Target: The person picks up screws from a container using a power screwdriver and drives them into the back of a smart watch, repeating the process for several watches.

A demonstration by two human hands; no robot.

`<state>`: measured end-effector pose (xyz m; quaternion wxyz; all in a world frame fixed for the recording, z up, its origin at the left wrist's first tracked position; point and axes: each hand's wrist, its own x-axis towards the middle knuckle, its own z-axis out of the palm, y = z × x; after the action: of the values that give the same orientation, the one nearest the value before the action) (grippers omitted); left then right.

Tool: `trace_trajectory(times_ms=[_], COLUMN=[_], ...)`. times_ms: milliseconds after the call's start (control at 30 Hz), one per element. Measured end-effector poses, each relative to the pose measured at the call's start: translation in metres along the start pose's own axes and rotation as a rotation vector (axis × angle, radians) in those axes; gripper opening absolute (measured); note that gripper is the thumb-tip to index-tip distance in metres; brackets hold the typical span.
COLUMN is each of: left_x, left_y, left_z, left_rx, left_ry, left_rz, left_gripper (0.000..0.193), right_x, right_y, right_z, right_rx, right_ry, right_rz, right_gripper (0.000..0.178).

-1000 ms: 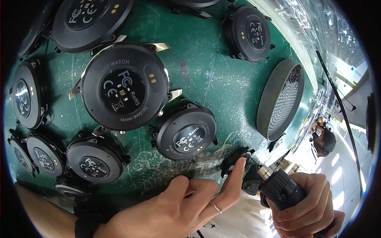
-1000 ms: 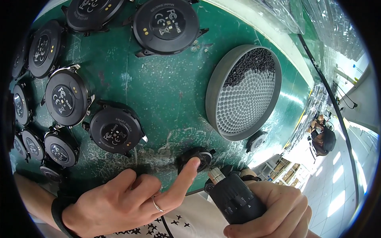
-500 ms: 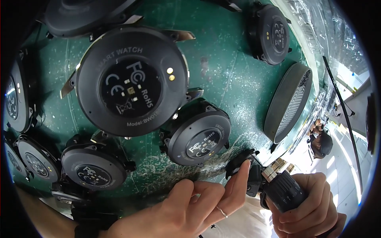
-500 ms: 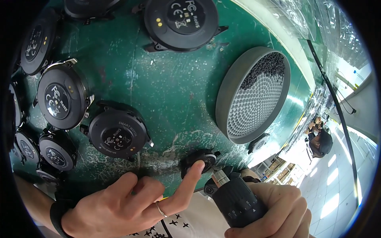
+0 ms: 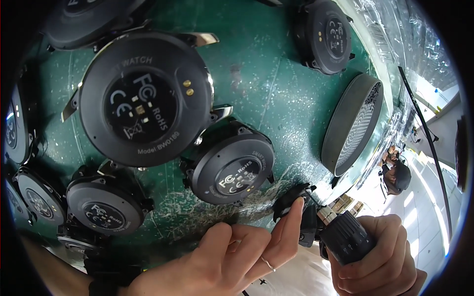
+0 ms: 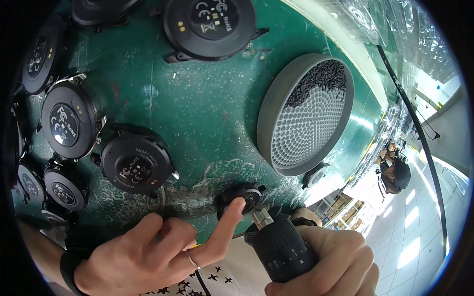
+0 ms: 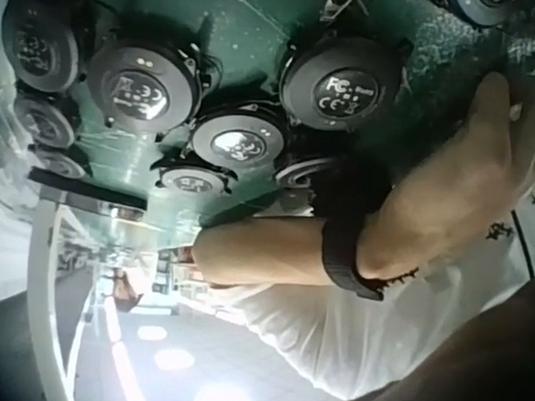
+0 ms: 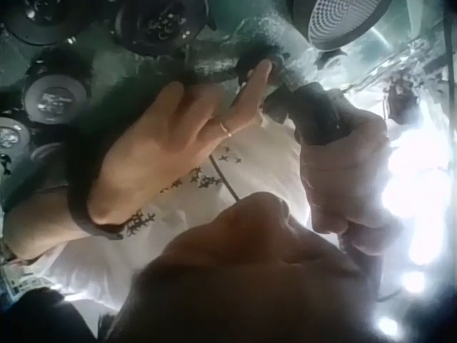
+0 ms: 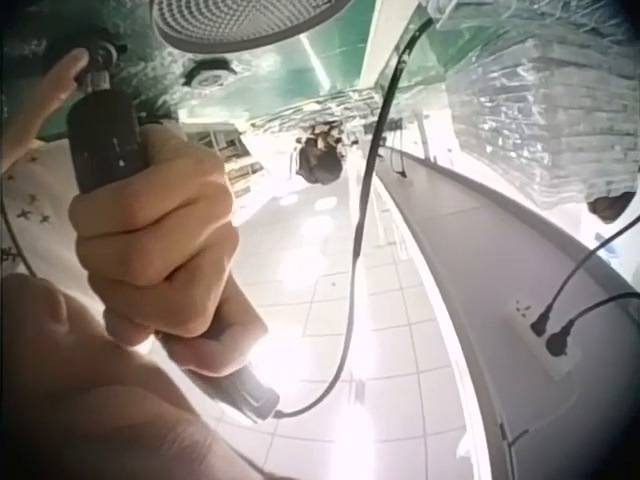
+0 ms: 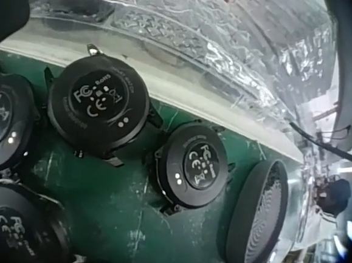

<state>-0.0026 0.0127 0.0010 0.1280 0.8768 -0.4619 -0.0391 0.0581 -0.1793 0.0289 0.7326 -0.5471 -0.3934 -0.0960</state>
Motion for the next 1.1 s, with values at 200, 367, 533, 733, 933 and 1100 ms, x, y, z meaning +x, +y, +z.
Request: trace_trajectory(times_ms=[200,367,533,733,933,1100], left_x=[0.005,0.014,0.016,0.018,0.019,0.016], left_y=[0.012,0.051,0.015,0.006,-0.001,-0.005], left_z=[-0.006,0.007,-0.002,-0.007,-0.004,-0.001], left_rx=[-0.007,-0.561,-0.254,-0.065,0.021,0.016], left_ry=[0.02,0.167,0.066,0.025,0.028,0.003], left_rz=[-0.031,-0.655,-0.185,0.078,0.118,0.147], left_gripper=[0.044,0.048,0.046,0.049,0.048,0.047], right_x=[0.011,0.0,0.006,0.01,0.021,0.018], right_y=[-0.031,-0.018,-0.031,-0.036,-0.017,-0.012], right_z=[-0.004,-0.002,-0.026,-0.032,-0.053,-0.052], right_rx=[-0.124,-0.046,-0.105,-0.18,-0.273,-0.242], right_ry=[-0.135,-0.096,-0.152,0.182,0.263,0.207], right_rz=[0.273,0.244,0.222,0.073,0.029,0.076], right_gripper=[0.015,0.015,0.035,0.01,0.017,0.03])
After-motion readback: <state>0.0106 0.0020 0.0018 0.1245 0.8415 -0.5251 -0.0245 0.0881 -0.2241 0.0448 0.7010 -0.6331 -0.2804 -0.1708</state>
